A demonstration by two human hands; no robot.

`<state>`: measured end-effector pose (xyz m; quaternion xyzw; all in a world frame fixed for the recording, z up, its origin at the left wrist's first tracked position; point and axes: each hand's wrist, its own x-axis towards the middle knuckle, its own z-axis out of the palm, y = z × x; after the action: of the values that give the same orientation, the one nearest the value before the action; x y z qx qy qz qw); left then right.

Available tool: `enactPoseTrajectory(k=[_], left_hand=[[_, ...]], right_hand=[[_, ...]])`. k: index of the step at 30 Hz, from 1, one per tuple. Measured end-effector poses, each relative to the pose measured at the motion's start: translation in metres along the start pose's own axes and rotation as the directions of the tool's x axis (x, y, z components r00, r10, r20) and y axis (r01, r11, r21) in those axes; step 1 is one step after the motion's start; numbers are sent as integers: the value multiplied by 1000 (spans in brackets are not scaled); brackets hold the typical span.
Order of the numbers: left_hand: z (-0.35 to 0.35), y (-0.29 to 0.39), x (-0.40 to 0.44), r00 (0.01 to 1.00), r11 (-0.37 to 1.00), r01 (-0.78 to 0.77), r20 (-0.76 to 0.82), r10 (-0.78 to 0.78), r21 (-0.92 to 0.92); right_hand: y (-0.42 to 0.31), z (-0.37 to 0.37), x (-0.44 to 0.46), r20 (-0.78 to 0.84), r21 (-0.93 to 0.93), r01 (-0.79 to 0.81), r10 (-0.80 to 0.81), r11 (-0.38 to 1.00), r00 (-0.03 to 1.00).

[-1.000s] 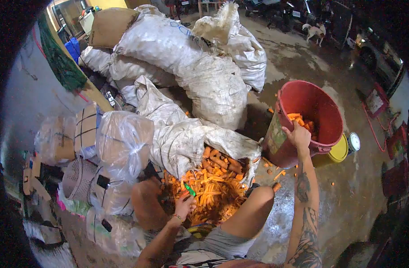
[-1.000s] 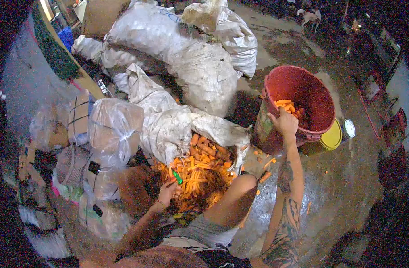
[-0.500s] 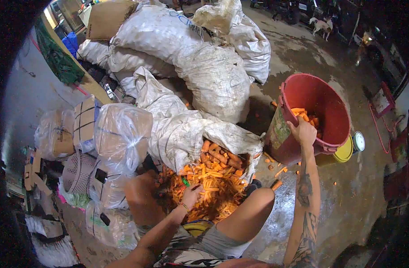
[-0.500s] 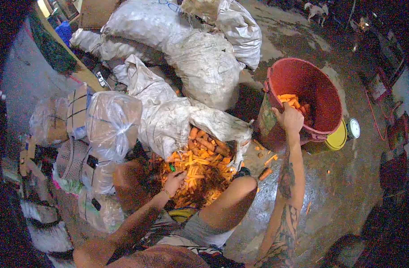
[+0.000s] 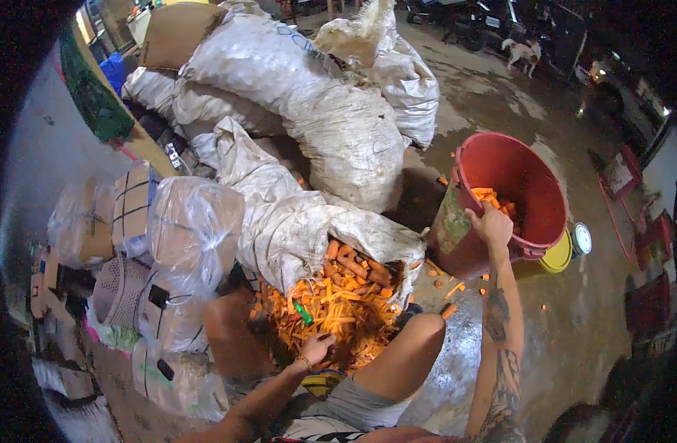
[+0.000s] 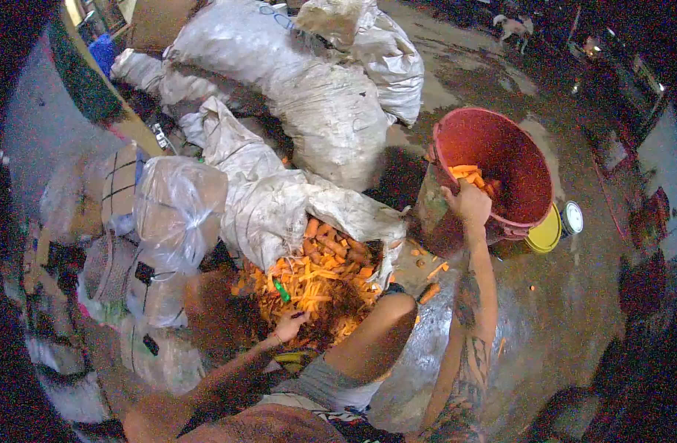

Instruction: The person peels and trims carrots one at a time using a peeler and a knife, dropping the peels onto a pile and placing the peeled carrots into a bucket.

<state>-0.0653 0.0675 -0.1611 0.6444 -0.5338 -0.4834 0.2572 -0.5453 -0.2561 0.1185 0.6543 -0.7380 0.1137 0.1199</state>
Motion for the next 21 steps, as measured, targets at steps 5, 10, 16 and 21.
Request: enactPoseTrajectory(k=[5, 10, 16, 21], left_hand=[[-35, 131, -36, 910, 846, 415, 131, -394, -336], [-19, 19, -30, 880, 662, 462, 213, -424, -590], [-14, -10, -32, 878, 637, 433, 138, -459, -638], [-10, -30, -26, 891, 615, 404, 140, -431, -678]], right_hand=[[-2, -8, 1, 113, 10, -27, 26, 1000, 993], [-4, -11, 1, 162, 37, -50, 43, 998, 986], [-4, -11, 4, 197, 24, -62, 56, 998, 979], [-11, -24, 3, 233, 71, -76, 57, 995, 971]])
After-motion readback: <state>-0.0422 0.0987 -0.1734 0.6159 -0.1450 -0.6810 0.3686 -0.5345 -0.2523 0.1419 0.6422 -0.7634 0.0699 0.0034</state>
